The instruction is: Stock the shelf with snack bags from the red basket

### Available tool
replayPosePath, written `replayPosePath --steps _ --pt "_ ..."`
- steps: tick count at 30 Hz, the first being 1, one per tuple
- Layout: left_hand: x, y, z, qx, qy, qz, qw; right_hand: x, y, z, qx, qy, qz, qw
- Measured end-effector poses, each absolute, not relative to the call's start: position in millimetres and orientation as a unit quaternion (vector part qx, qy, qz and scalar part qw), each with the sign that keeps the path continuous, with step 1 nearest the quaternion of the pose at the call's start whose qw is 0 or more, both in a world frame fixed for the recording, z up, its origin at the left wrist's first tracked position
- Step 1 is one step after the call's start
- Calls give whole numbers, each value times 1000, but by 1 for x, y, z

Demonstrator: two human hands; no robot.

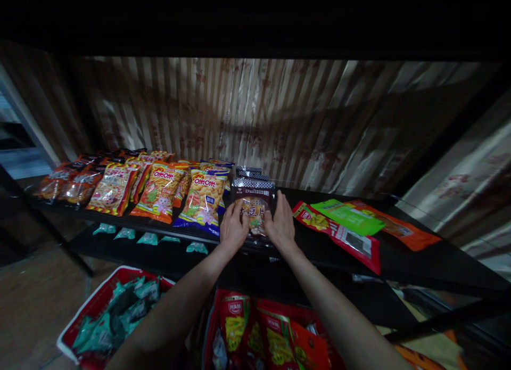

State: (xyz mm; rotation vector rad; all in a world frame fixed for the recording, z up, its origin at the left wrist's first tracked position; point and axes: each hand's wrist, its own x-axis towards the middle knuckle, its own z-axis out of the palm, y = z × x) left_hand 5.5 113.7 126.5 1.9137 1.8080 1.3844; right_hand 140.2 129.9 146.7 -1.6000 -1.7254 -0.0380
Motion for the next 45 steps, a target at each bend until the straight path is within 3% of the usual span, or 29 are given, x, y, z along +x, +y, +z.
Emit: replayPosePath --steps 3,6,11,17,25,29,36,45 --pt "7 113 125 641 616 453 67 134 139 172 -563 -745 -127 335" --pt "9 112 124 646 618 446 45 123 161 193 -566 -763 -154 271" --pt "10 111 125 641 639 423 38 109 200 196 -596 -792 -76 107" --pt "12 110 123 635 649 418 29 108 212 190 -613 -788 -6 61" --pt "13 107 124 678 596 430 -13 105 212 198 -616 -787 -10 41" --pt "14 106 123 690 597 409 -18 98 216 200 -599 -791 -73 102" --pt "16 106 124 685 609 399 -15 92 226 190 -631 -773 22 61" --pt "16 105 123 686 609 398 -12 118 247 208 -607 -765 -35 214"
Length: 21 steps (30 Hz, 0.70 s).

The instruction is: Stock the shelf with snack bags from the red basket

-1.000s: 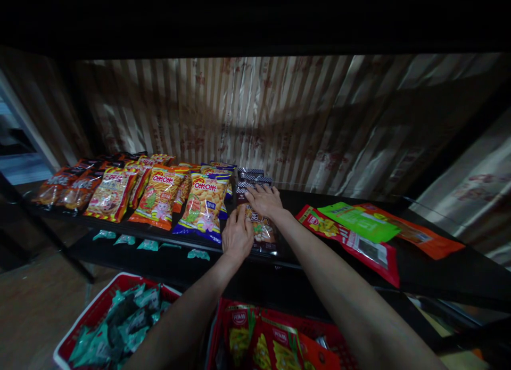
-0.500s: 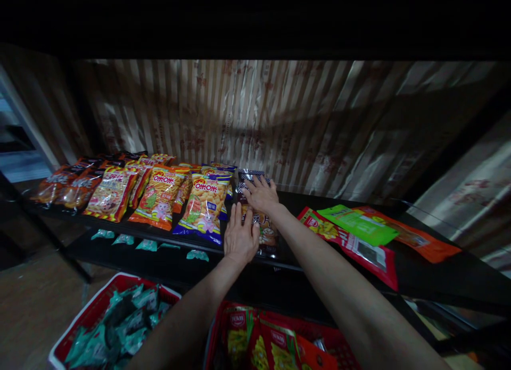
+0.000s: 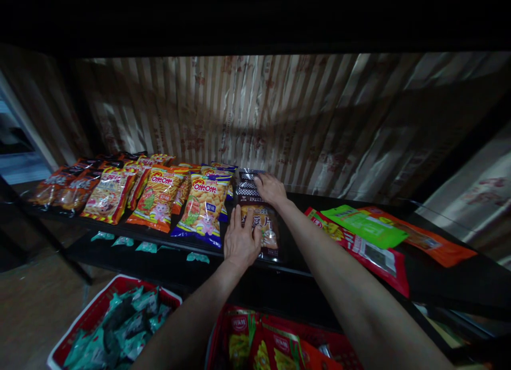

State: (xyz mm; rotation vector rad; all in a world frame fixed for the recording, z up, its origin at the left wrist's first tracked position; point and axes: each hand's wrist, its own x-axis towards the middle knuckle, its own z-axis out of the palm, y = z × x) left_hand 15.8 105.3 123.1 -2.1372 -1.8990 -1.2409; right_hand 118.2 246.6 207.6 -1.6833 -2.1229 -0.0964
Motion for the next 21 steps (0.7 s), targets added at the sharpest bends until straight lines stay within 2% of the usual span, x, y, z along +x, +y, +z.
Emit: replayPosePath --steps 6,10,12,17,21 --pt "16 106 122 -684 -608 -403 14 131 283 208 -614 -769 54 170" --pt "16 106 124 -684 -610 -399 9 132 285 208 -615 -763 76 185" --pt "16 105 125 -681 -614 -399 6 137 277 210 -627 -743 72 224" --pt "16 98 124 -680 -600 -419 53 161 245 207 -663 -633 100 387" --pt "20 102 133 -677 -589 -435 70 174 222 183 -647 -592 154 455"
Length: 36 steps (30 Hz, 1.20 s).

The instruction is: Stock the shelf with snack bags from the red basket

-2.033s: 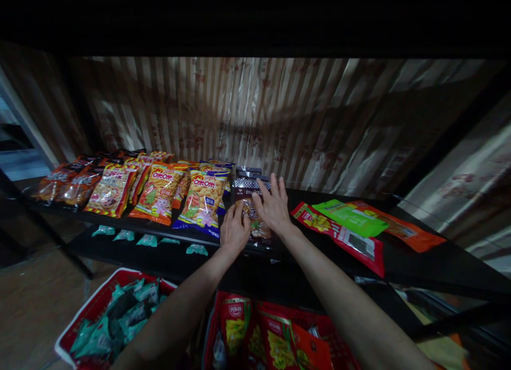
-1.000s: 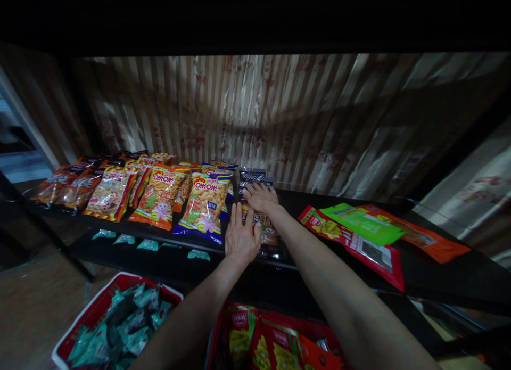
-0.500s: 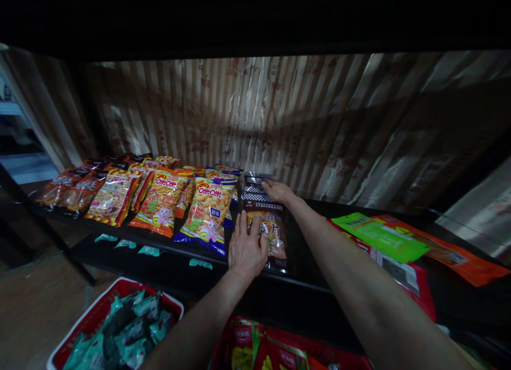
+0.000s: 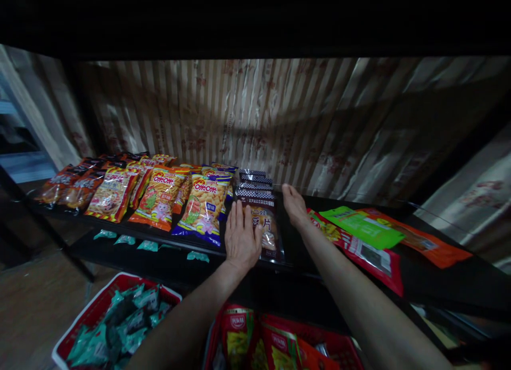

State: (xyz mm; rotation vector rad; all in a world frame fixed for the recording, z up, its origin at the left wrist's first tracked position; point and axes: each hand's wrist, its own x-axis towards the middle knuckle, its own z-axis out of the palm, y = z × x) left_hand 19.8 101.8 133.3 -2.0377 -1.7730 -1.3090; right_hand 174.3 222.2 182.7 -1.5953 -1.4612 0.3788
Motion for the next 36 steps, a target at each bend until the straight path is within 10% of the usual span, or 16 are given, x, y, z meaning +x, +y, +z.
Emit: replayPosePath --steps 16,26,36 --pt "30 128 144 -591 -674 -441 -42 154 157 147 -660 -597 219 400" --pt "25 159 167 -595 -645 -478 -14 140 181 172 -596 -603 131 514" --pt "12 161 178 -501 -740 -370 -254 137 177 145 -661 -590 136 443"
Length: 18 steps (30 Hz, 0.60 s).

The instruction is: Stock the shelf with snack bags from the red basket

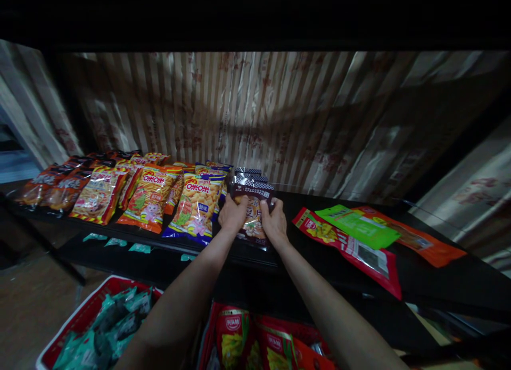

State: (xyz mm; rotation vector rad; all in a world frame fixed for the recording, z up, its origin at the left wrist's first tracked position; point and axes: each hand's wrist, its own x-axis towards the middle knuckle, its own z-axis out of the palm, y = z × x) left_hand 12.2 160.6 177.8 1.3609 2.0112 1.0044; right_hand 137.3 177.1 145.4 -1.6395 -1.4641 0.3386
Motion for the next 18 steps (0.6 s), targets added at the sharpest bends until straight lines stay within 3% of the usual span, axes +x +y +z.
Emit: replayPosePath --steps 8,18 --pt "10 158 184 517 748 356 214 152 182 142 -603 -618 200 462" --pt "21 150 156 535 735 396 129 152 181 137 -601 -652 215 408"
